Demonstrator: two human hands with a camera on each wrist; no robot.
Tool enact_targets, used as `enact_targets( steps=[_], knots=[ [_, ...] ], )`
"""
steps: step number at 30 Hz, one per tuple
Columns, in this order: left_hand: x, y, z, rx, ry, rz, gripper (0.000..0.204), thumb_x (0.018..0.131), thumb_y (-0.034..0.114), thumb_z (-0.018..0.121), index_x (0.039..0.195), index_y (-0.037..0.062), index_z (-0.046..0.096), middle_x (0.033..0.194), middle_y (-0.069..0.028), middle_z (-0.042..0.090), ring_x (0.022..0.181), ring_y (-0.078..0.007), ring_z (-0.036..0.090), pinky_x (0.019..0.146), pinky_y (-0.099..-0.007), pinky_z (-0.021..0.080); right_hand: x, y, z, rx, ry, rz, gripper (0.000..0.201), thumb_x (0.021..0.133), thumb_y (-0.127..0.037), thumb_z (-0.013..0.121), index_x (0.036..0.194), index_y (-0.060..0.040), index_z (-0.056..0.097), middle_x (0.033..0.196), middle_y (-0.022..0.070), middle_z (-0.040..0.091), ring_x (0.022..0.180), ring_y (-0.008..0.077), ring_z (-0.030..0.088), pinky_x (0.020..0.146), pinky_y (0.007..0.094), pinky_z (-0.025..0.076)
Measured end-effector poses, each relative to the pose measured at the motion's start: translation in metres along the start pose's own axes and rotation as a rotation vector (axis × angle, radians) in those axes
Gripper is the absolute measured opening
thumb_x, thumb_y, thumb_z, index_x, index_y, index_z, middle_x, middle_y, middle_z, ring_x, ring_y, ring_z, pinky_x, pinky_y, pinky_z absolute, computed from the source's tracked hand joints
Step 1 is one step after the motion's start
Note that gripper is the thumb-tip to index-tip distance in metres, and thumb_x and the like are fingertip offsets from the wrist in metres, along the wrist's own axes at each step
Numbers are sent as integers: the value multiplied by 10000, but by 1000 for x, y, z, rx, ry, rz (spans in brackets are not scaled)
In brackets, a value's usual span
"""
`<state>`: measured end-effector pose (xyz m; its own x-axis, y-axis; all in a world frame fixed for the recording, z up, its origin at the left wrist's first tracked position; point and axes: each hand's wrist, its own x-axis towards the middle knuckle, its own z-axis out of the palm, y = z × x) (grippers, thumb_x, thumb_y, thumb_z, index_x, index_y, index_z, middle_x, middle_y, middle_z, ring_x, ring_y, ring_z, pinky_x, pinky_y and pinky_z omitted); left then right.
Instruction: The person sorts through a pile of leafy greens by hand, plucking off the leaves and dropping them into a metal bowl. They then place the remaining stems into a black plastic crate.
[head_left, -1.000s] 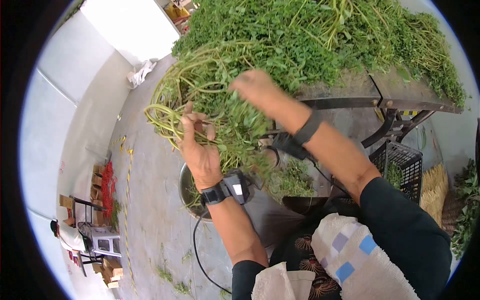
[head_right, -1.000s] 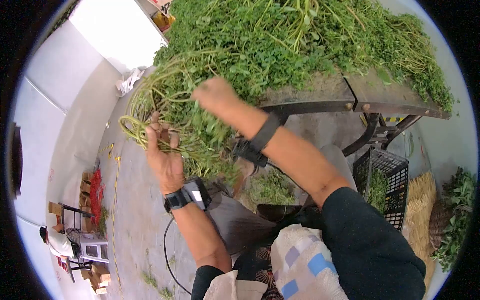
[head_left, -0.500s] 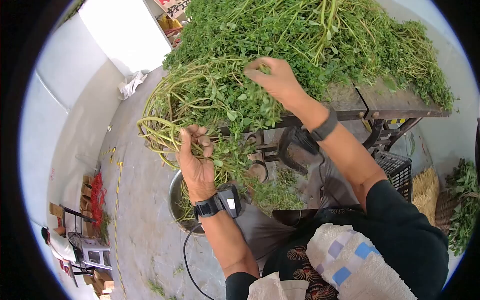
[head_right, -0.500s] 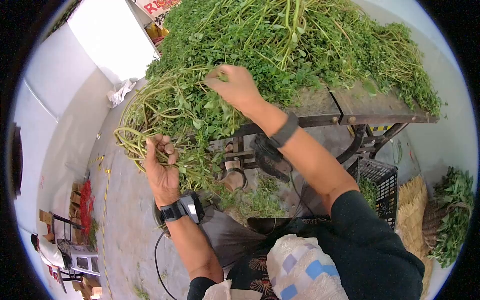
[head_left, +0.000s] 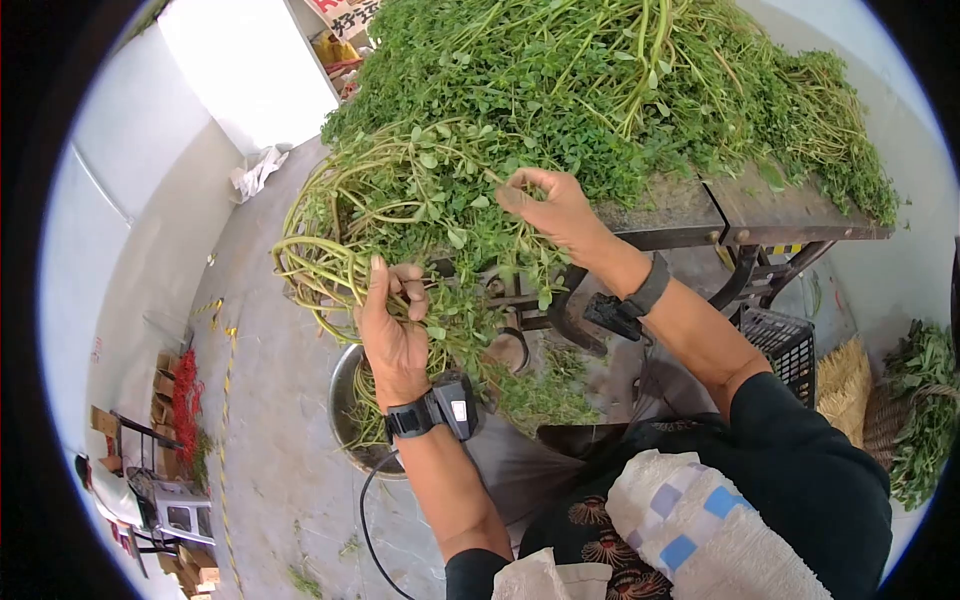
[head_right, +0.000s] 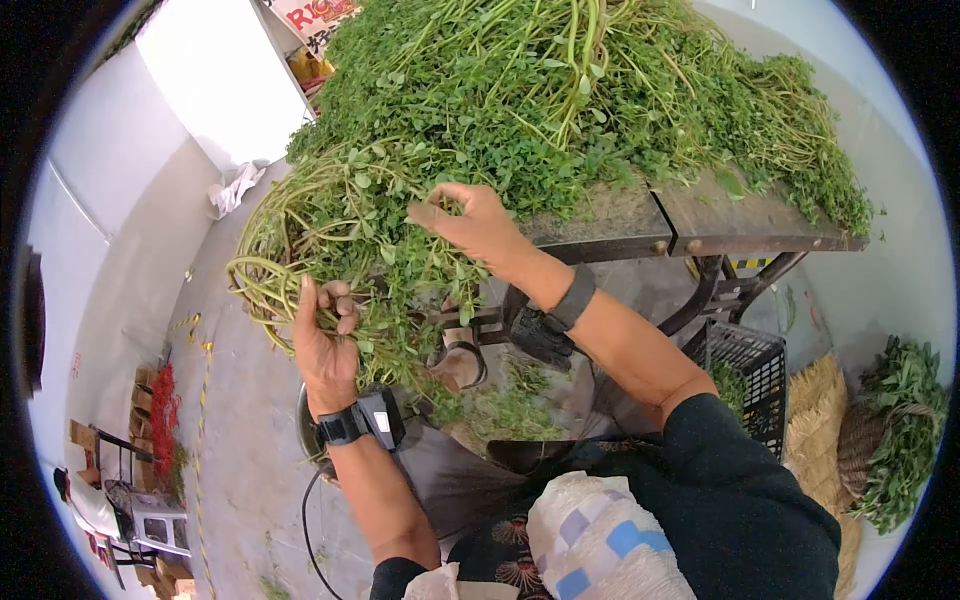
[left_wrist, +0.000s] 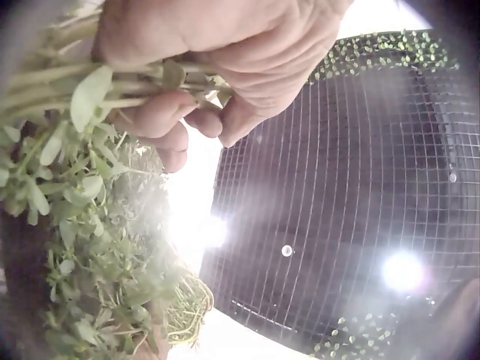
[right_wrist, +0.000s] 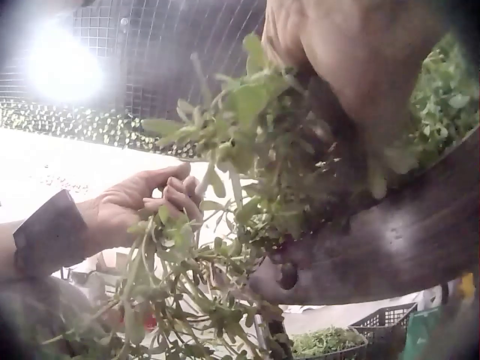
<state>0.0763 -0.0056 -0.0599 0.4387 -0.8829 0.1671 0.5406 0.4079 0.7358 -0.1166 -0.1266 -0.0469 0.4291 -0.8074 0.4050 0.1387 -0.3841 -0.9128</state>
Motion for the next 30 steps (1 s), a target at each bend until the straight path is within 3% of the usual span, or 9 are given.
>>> enact_targets(
  steps=[2,4,7,11,16,19,24,27,30],
  knots=[
    [1,0,2,-41,-32,-33,259,890,239,591,783,7,551,758,-125,616,578,-130,491,454,-216,329,-2,2,-5,-13,-29,-54,278,805,-303,686,844,-43,597,587,-55,491,544,63,422,498,252,337],
    [0,-1,7,16,0,-34,250,888,230,593,798,-1,563,757,-129,618,572,-129,491,453,-213,333,-10,-5,-6,58,-75,-87,319,804,-281,694,984,-42,585,949,-6,556,801,70,473,698,243,412],
    [-2,-2,12,101,27,-42,233,884,212,597,842,-17,582,759,-136,622,568,-126,494,456,-204,345,-21,-20,2,100,-51,-136,361,813,-227,682,1091,-34,557,1086,14,540,853,72,477,715,244,431],
    [0,-3,10,129,-11,-62,262,888,226,592,913,-35,588,785,-142,627,598,-123,512,463,-189,368,-19,-22,3,159,-254,57,353,842,-197,639,1126,-7,549,986,10,594,730,65,492,687,229,432],
    [0,2,6,62,-68,-49,396,915,343,531,997,-42,565,893,-145,610,700,-150,525,604,-255,445,-38,-22,-12,30,-204,195,315,866,-218,603,1093,0,577,845,4,645,648,56,487,642,213,414],
    [-4,1,12,238,-48,16,509,927,456,450,1049,-24,566,908,-105,601,768,-176,523,747,-319,437,-71,-17,-64,-309,-138,163,305,877,-228,581,1078,2,589,922,24,645,699,64,505,655,226,429],
    [-4,1,12,412,95,29,495,929,450,455,1038,-14,588,816,-26,525,734,-145,484,685,-288,425,-154,6,-188,-709,175,280,295,852,-212,589,1048,8,608,909,28,640,806,76,540,691,250,452],
    [-1,1,6,465,28,50,470,922,444,473,1057,13,605,826,-16,524,733,-133,466,653,-278,401,-213,44,-259,-736,269,301,284,848,-197,583,1039,14,600,889,52,656,775,110,568,687,278,455],
    [3,0,-7,633,104,32,443,873,470,541,1026,65,637,948,-25,578,898,-138,482,771,-324,393,-284,42,-312,-1133,431,514,295,827,-230,583,1007,3,598,842,178,632,757,288,600,709,373,459]
  ],
)
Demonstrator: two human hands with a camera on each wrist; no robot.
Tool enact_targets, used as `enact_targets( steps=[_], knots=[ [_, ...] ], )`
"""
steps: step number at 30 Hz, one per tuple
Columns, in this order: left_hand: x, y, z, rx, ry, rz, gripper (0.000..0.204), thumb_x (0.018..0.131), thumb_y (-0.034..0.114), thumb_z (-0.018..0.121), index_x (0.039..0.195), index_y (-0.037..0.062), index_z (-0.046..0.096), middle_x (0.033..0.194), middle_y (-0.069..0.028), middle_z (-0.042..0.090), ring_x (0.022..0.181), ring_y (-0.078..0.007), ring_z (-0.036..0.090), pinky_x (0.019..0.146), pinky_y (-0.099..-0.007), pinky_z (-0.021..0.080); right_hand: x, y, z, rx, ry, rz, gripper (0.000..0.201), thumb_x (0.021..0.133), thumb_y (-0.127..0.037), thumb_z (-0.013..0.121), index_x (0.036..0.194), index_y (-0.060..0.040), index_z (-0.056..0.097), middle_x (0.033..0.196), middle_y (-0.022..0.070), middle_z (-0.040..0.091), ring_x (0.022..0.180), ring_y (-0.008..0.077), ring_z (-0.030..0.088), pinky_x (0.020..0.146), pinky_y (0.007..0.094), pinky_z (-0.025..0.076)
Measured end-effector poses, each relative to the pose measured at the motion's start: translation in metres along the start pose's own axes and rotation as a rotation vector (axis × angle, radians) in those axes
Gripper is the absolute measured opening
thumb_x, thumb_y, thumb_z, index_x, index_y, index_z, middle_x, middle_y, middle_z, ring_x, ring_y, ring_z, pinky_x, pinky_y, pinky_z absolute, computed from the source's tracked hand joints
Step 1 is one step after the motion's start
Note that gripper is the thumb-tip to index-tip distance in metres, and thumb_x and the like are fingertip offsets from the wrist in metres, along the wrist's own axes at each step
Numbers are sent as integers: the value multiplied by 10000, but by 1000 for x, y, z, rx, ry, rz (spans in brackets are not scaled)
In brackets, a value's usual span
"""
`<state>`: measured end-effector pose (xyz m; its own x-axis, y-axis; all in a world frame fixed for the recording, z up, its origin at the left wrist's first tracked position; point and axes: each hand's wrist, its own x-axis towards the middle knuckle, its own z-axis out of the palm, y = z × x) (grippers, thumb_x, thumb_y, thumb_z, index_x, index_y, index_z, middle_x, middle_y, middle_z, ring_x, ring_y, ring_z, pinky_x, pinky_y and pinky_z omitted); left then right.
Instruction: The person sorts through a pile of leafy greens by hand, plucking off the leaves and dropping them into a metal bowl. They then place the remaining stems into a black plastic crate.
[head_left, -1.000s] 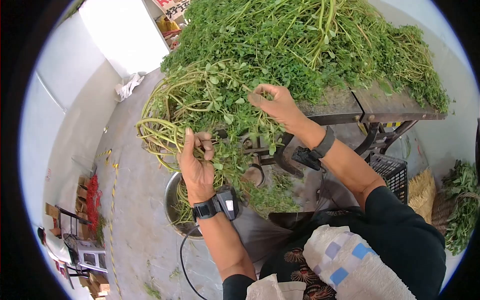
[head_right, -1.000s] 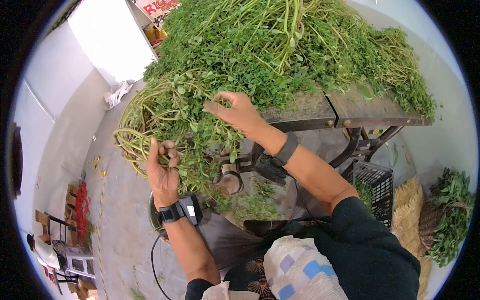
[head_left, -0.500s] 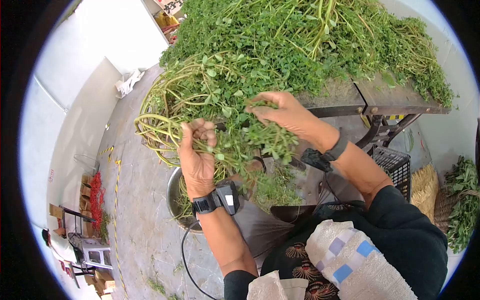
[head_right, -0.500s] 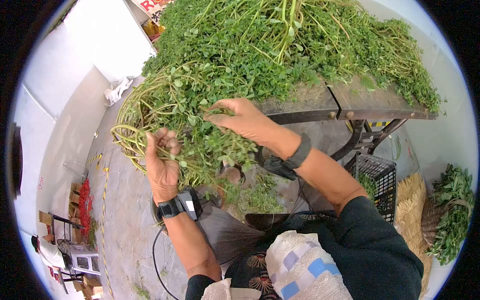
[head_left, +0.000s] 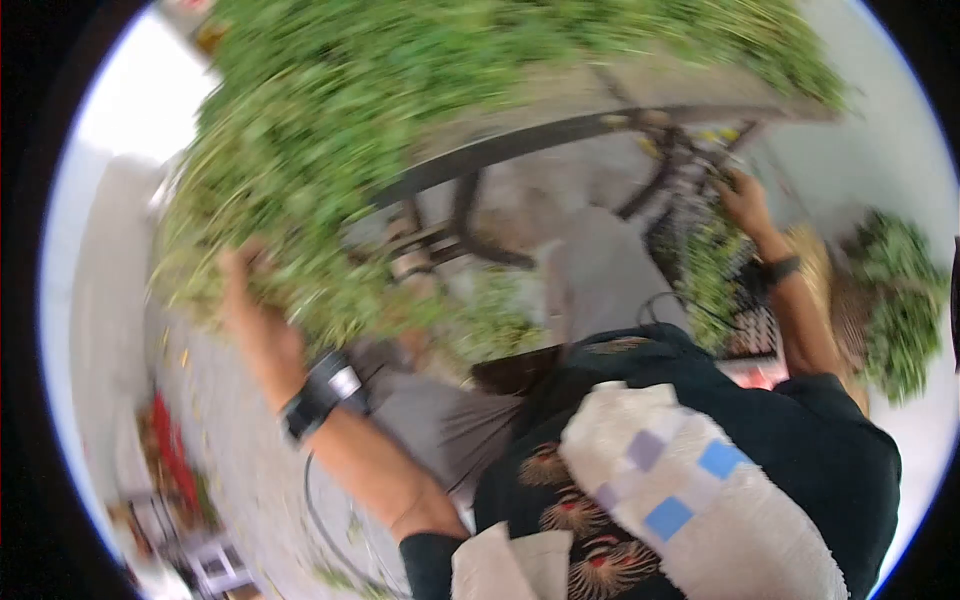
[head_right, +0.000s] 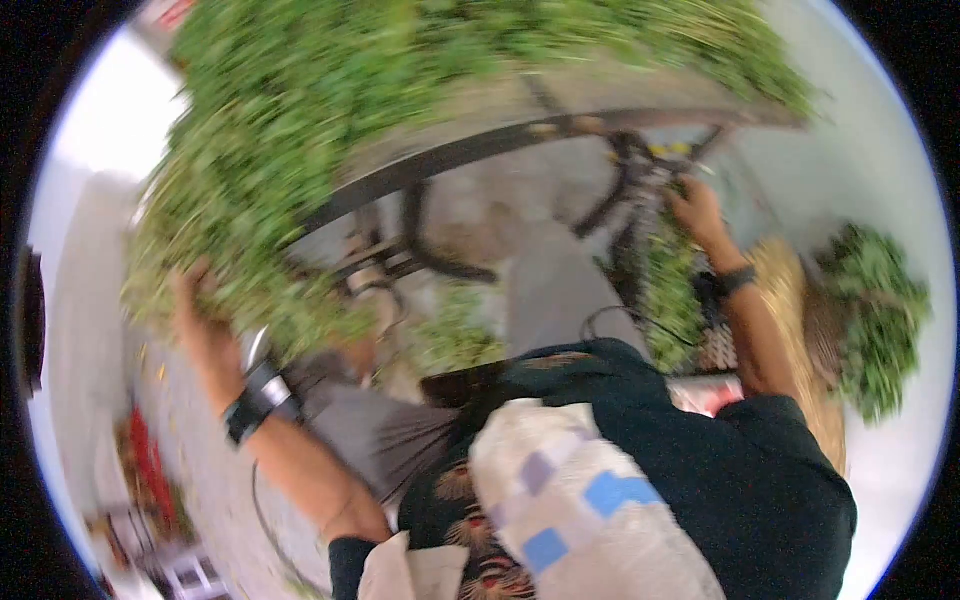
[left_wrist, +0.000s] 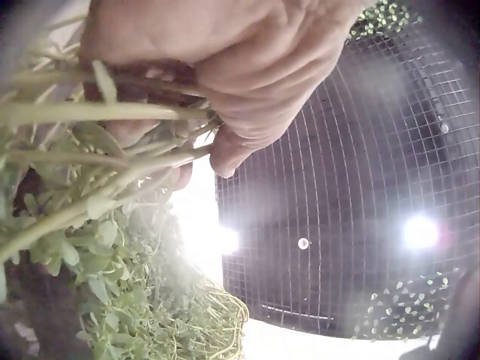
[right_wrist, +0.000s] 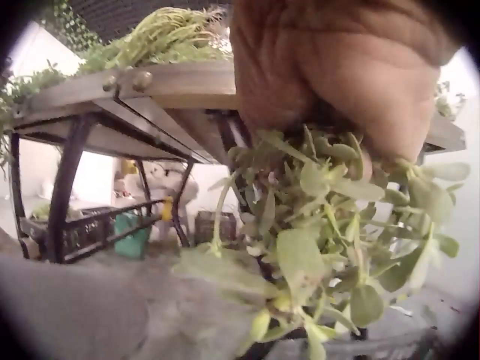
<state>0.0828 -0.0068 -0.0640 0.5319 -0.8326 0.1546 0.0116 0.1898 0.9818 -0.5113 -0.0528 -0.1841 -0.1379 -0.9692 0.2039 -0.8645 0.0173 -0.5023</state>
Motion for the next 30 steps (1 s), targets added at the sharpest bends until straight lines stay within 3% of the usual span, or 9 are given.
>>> enact_targets(
  steps=[2,6,9,16,18,20,22,26,30],
  knots=[
    [13,-6,-12,78,11,-70,530,877,460,536,1199,40,522,1157,-65,553,1004,-143,500,810,-319,402,-12,43,-16,-142,31,166,339,807,-309,584,970,-12,599,833,241,600,790,394,578,721,427,453],
    [18,-3,-10,4,76,-12,487,849,430,610,1134,42,541,1042,-42,559,884,-111,509,675,-236,380,-46,79,-47,-176,175,287,353,802,-344,588,946,-22,604,777,230,603,757,403,583,687,441,454],
    [37,-11,-32,-55,-72,-15,487,850,434,607,1129,42,539,1030,-31,557,864,-113,497,671,-250,382,-65,102,-52,-115,203,447,352,795,-351,601,942,-32,611,746,234,594,741,401,582,671,449,450],
    [9,5,-1,-102,-3,11,401,921,331,527,1144,-2,532,1088,-79,564,999,-141,485,759,-270,371,-124,174,-8,-242,94,549,421,768,-367,636,1015,-28,608,758,222,611,740,387,594,672,455,447],
    [4,6,3,-71,-71,52,430,931,335,502,1196,-5,505,1146,-92,547,1052,-160,462,861,-316,339,-148,215,22,-109,2,351,562,746,-405,657,1163,-40,559,898,203,644,765,373,611,718,448,465],
    [-2,10,8,-50,-133,58,447,933,342,493,1211,-8,493,1176,-99,533,1081,-172,447,899,-333,319,-157,209,26,-293,-147,318,691,724,-419,686,1271,-50,483,1035,192,627,749,328,632,731,415,499],
    [-2,10,6,-32,-186,67,463,935,350,483,1227,-11,481,1206,-107,518,1110,-184,433,936,-350,298,-151,184,18,-117,-369,596,683,738,-392,693,1295,-68,465,994,197,629,663,273,633,625,366,526],
    [9,2,-2,-21,-98,1,500,920,371,504,1233,-18,485,1253,-107,485,1160,-208,403,979,-353,267,-123,167,12,349,-270,664,463,787,-309,665,1142,-22,588,742,114,636,565,149,600,461,296,481],
    [14,-2,-8,95,8,-61,522,898,385,537,1240,-6,484,1251,-117,483,1144,-205,427,957,-342,310,-78,66,-1,391,-149,409,321,839,-242,605,1044,4,632,741,85,639,600,121,608,502,254,486]
  ],
)
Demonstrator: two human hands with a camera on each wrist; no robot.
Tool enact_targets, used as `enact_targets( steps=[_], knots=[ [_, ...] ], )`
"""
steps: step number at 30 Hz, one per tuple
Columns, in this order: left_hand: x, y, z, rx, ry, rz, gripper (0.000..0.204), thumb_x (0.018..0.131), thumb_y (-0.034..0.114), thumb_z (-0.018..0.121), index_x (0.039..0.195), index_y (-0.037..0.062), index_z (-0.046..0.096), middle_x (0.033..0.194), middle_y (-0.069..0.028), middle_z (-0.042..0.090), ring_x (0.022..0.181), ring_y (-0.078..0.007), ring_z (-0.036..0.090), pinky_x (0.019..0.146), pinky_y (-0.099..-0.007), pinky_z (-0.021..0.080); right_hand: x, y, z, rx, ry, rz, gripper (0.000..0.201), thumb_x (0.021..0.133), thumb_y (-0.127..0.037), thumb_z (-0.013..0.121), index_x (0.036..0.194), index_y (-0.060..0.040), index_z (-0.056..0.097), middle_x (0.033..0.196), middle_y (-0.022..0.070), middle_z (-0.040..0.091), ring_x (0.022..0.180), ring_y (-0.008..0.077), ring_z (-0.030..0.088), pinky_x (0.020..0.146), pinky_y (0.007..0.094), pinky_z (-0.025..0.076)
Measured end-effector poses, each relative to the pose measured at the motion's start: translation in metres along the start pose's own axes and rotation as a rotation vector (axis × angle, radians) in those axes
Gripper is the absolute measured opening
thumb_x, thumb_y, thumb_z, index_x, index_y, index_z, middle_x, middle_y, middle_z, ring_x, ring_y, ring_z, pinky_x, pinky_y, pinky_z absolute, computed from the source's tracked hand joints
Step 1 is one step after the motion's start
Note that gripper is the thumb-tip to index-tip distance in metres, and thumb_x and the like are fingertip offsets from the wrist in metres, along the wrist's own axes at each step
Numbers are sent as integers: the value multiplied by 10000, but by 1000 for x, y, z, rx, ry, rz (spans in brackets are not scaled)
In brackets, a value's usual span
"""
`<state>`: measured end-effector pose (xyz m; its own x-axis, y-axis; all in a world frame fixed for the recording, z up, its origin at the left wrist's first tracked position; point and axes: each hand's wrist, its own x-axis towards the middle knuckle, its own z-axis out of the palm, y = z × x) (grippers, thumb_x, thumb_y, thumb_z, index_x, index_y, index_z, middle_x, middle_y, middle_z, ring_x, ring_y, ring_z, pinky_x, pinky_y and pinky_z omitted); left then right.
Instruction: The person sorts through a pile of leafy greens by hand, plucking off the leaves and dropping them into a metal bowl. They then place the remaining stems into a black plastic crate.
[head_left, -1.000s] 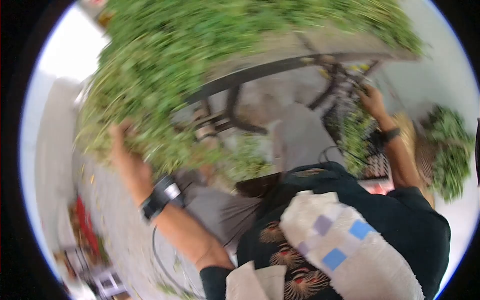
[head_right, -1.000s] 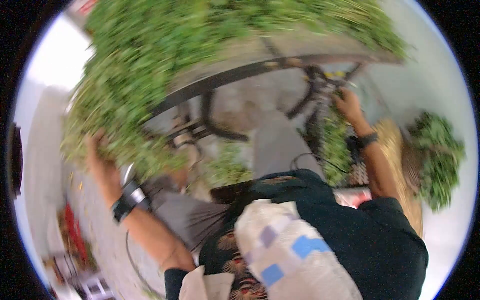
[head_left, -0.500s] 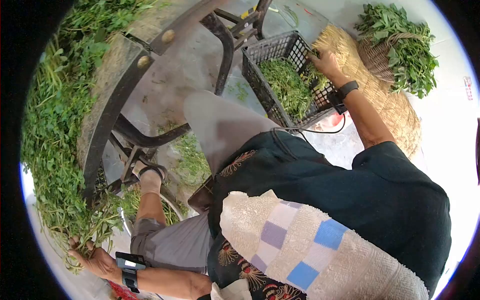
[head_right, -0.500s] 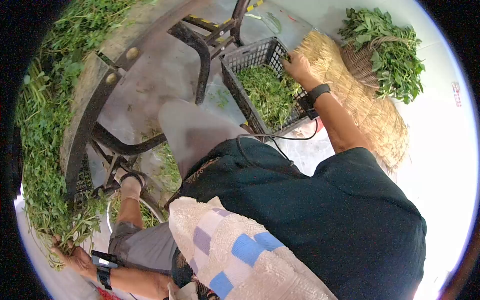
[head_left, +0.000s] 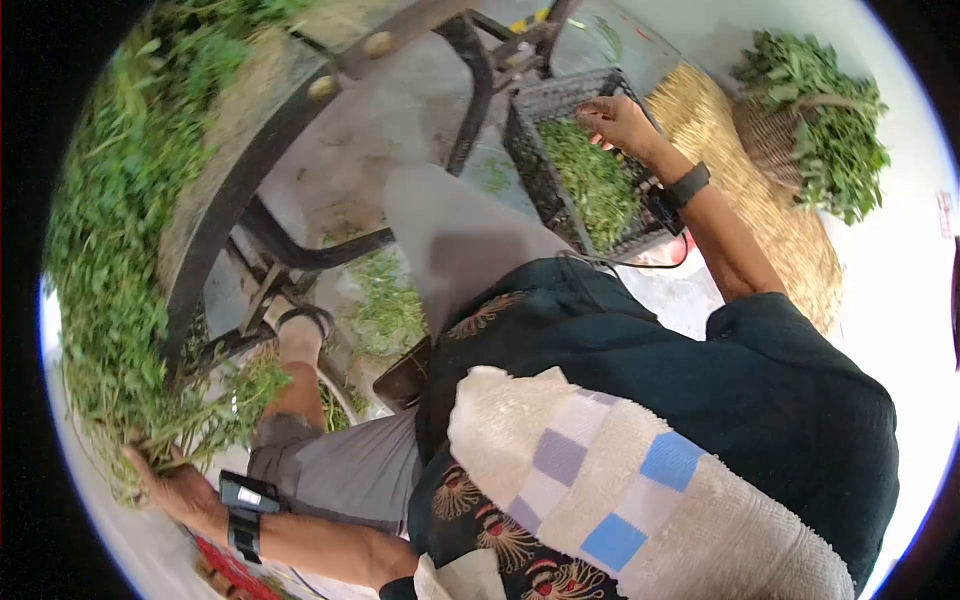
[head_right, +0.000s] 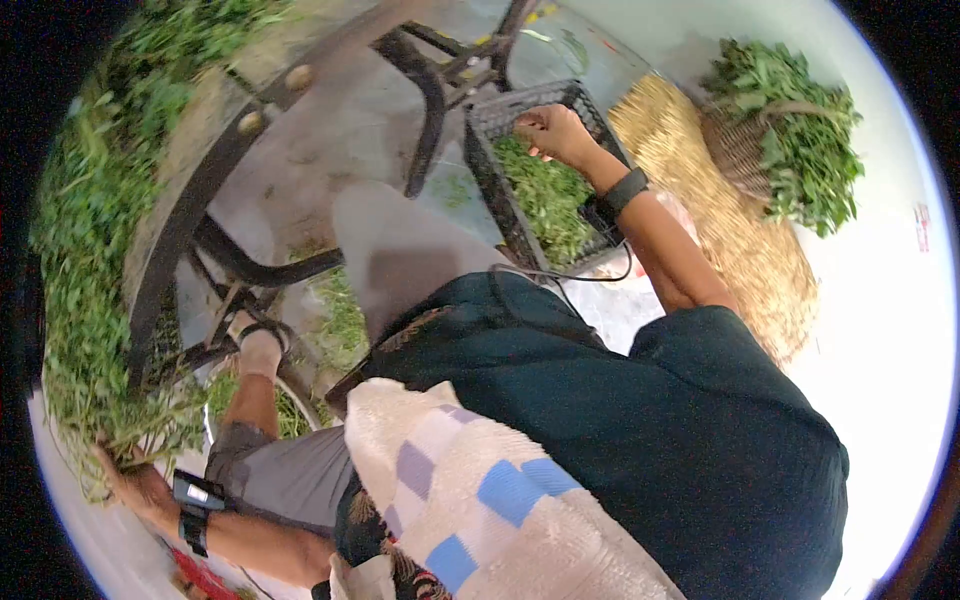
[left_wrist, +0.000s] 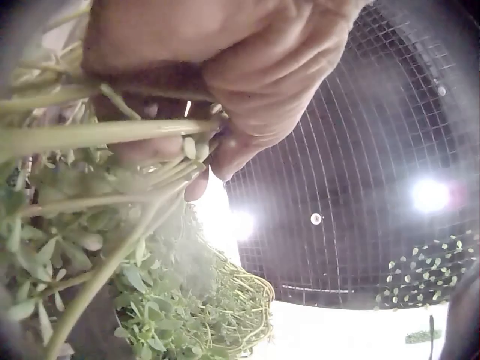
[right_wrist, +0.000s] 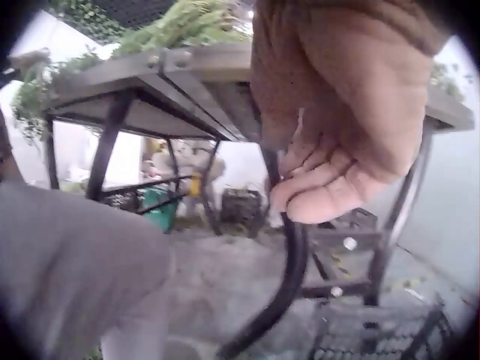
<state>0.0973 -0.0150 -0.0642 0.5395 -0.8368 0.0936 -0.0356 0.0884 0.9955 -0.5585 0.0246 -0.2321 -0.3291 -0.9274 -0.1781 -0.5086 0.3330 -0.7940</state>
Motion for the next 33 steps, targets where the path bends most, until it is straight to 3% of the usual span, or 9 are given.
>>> enact_targets(
  steps=[5,10,11,16,18,21,25,28,33],
  knots=[
    [-17,21,8,-51,-16,56,374,887,304,566,1153,41,569,1173,-60,545,1050,-171,488,856,-310,401,-6,-135,56,186,-213,-221,246,881,-215,568,990,-3,631,768,16,603,615,61,553,558,210,460],
    [-27,28,34,-312,-63,50,330,888,300,587,1034,4,595,717,-18,567,544,-31,514,349,-123,369,-28,-244,117,73,-340,-741,200,842,-172,590,941,-7,641,708,59,614,617,78,566,553,242,452],
    [-31,33,35,-315,-96,53,303,892,268,585,1023,-6,597,687,-25,567,507,-40,504,355,-121,387,-36,-263,128,68,-330,-952,189,826,-158,597,936,-11,644,695,79,620,611,94,576,551,256,451],
    [-32,38,33,-333,-58,16,335,916,266,547,1045,-41,574,636,-23,550,435,-41,452,334,-134,351,-78,-343,174,217,-539,-1011,178,802,-171,612,901,-33,665,741,131,643,577,190,596,544,292,446],
    [-28,32,27,-471,-259,24,338,930,250,524,1016,-70,588,524,-33,511,347,-54,383,291,-169,262,-85,-361,193,288,-586,-1065,172,796,-171,622,881,-32,676,715,139,636,554,202,584,528,292,440],
    [-30,33,23,-508,-296,2,392,957,269,462,1096,-90,531,470,-24,460,329,-57,330,313,-189,244,-93,-382,209,235,-659,-1082,153,824,-112,612,925,-14,670,725,67,644,597,95,585,534,239,440],
    [-33,35,20,-544,-331,-44,429,963,300,441,1148,-84,496,462,-2,424,341,-57,302,337,-183,252,-94,-399,230,278,-717,-1058,177,842,-130,592,963,-22,663,749,81,651,632,121,605,556,250,452],
    [-28,35,26,-539,-329,-19,408,960,288,450,1139,-74,510,460,6,408,348,-55,288,340,-178,242,-84,-408,249,216,-496,-1261,197,846,-171,597,971,-34,663,790,91,655,690,169,618,598,273,466],
    [-26,34,27,-521,-336,11,378,961,258,452,1076,-90,542,464,-20,449,330,-60,308,327,-180,253,-83,-417,277,314,-518,-1287,213,831,-191,604,956,-30,668,820,117,656,725,209,625,641,308,476]
  ],
)
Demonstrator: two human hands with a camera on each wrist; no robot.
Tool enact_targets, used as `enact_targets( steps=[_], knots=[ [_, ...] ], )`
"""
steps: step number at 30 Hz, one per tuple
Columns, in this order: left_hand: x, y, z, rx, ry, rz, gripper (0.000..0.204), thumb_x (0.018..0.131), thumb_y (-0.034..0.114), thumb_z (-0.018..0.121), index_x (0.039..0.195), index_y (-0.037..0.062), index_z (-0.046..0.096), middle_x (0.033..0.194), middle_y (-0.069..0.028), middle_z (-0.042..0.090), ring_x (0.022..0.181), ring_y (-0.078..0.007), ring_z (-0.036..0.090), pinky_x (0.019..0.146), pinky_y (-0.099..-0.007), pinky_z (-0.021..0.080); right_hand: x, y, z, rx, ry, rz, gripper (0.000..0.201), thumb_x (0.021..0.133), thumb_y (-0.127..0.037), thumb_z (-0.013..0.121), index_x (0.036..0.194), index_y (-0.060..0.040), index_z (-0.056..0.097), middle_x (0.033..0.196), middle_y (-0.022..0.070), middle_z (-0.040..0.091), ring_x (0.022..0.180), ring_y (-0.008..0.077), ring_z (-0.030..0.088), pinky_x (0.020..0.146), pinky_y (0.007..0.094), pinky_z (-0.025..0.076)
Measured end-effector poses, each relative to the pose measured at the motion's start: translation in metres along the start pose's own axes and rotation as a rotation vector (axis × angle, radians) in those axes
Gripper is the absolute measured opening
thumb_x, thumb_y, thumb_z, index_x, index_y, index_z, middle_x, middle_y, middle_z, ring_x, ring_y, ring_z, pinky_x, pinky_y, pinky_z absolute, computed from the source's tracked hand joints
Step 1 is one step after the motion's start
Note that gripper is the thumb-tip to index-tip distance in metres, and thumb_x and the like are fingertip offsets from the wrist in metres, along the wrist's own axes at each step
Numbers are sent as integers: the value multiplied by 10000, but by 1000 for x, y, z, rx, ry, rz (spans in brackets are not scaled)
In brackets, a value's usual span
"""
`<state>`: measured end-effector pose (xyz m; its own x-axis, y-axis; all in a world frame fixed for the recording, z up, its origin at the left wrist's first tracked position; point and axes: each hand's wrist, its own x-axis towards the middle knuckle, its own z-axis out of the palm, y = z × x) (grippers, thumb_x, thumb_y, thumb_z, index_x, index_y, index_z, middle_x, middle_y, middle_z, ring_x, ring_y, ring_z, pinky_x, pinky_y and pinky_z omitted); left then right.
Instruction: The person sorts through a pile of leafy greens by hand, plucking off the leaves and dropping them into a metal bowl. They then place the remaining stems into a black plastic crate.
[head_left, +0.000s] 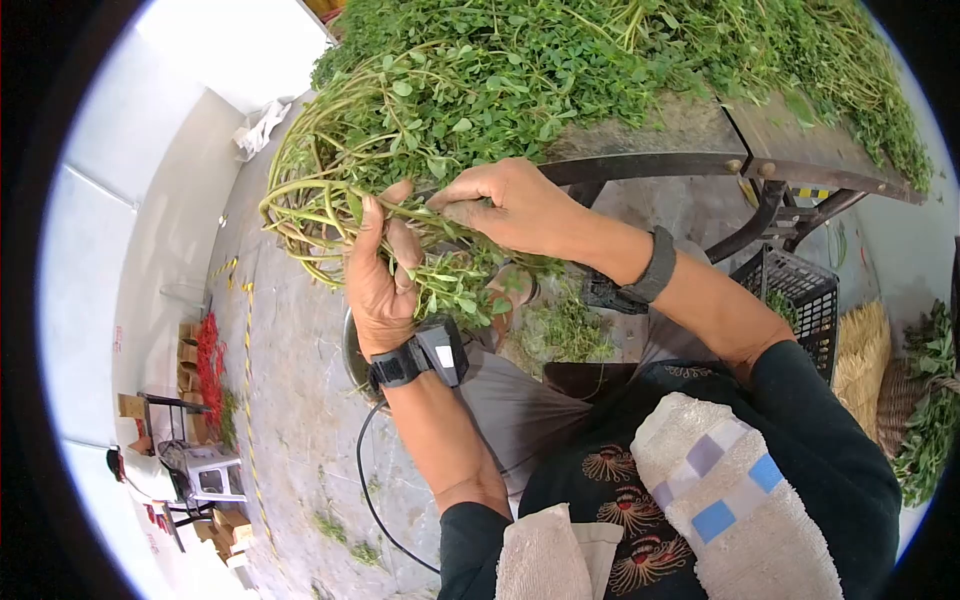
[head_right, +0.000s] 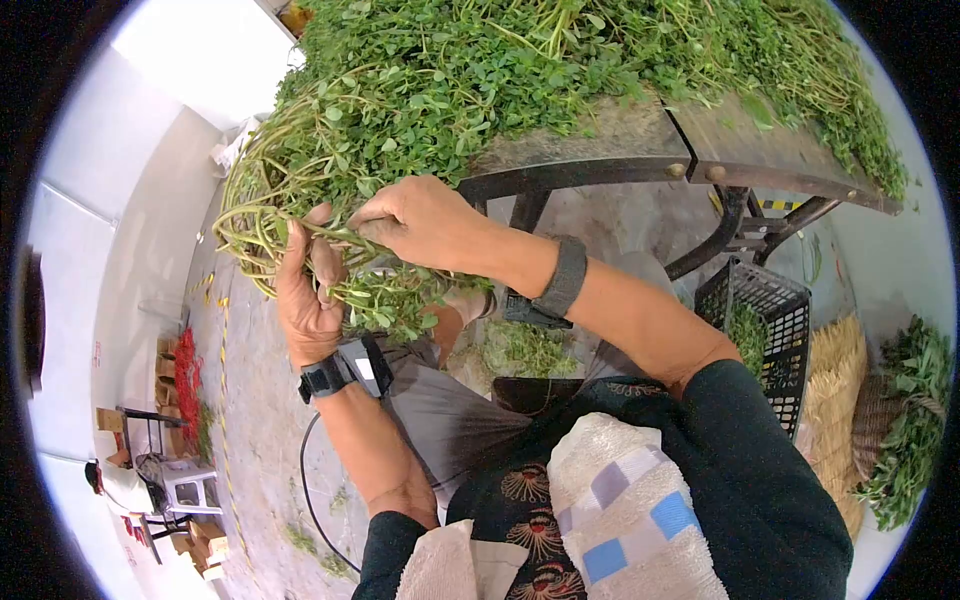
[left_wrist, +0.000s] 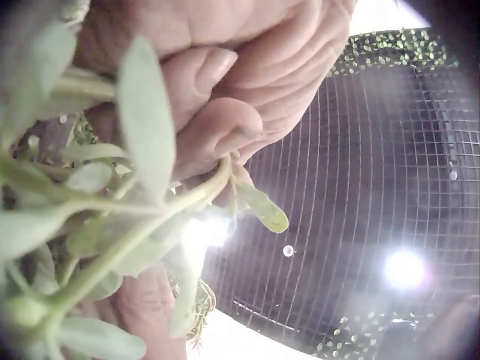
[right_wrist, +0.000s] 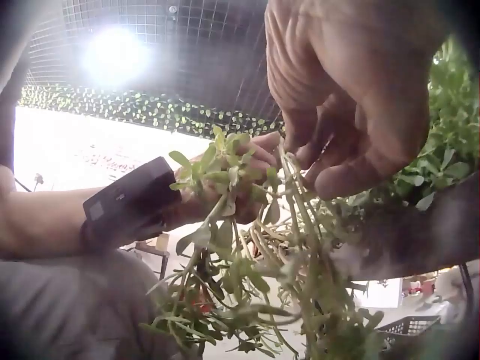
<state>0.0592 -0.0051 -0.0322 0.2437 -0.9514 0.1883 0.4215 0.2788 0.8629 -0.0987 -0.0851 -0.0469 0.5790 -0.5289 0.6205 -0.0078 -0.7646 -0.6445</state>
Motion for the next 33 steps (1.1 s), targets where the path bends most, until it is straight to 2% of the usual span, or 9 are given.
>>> enact_targets(
  steps=[5,9,11,15,17,19,22,26,33],
  knots=[
    [0,0,-3,37,8,-6,384,968,268,435,1073,-87,538,455,-17,425,334,-60,291,333,-184,254,4,1,4,30,-117,136,223,770,-167,626,924,-11,670,743,156,653,650,215,634,607,312,475],
    [-2,4,2,143,84,27,299,921,219,533,1009,-64,566,562,-58,547,375,-71,386,330,-172,264,7,-8,-1,-37,-123,147,197,774,-169,616,874,-9,673,689,138,644,588,212,621,574,325,473],
    [-2,1,8,187,171,47,264,895,195,579,979,-55,585,586,-73,576,396,-76,438,323,-168,260,9,-8,0,-276,-30,129,182,775,-164,607,813,5,664,651,136,628,532,206,601,551,329,475],
    [-3,2,-2,52,152,47,245,898,202,574,890,-41,597,582,-69,570,401,-92,444,322,-175,260,16,9,5,-319,207,104,175,804,-161,591,837,-3,658,638,103,626,513,159,591,490,295,456],
    [-6,8,-12,-17,-20,26,313,911,243,553,909,-69,586,531,-60,537,364,-82,377,321,-185,242,14,5,-12,374,64,578,180,839,-181,577,909,-33,654,633,45,602,526,99,583,438,239,414],
    [-3,5,-12,-1,80,3,367,925,268,527,917,-95,580,487,-47,500,341,-76,317,318,-190,224,10,2,-18,469,-6,602,199,870,-216,571,966,-57,642,626,-27,534,527,42,528,418,197,366],
    [-1,3,-9,-52,-18,14,382,943,262,492,987,-111,564,455,-13,446,346,-68,298,359,-194,232,4,1,-15,667,-264,476,265,859,-257,623,1032,-57,649,624,-68,481,493,22,390,419,181,300],
    [-6,2,-8,-97,-64,54,403,953,283,467,1018,-103,561,443,0,422,357,-65,290,382,-202,233,4,4,-5,602,-523,517,291,839,-206,627,1087,-55,642,652,-46,542,475,33,401,419,186,325],
    [-1,1,-12,-94,-148,12,401,967,295,429,1046,-73,568,457,8,406,418,-68,322,419,-203,273,-2,14,-3,506,-486,481,263,797,-188,642,1022,-53,655,542,-59,460,429,38,360,386,211,266]
  ],
)
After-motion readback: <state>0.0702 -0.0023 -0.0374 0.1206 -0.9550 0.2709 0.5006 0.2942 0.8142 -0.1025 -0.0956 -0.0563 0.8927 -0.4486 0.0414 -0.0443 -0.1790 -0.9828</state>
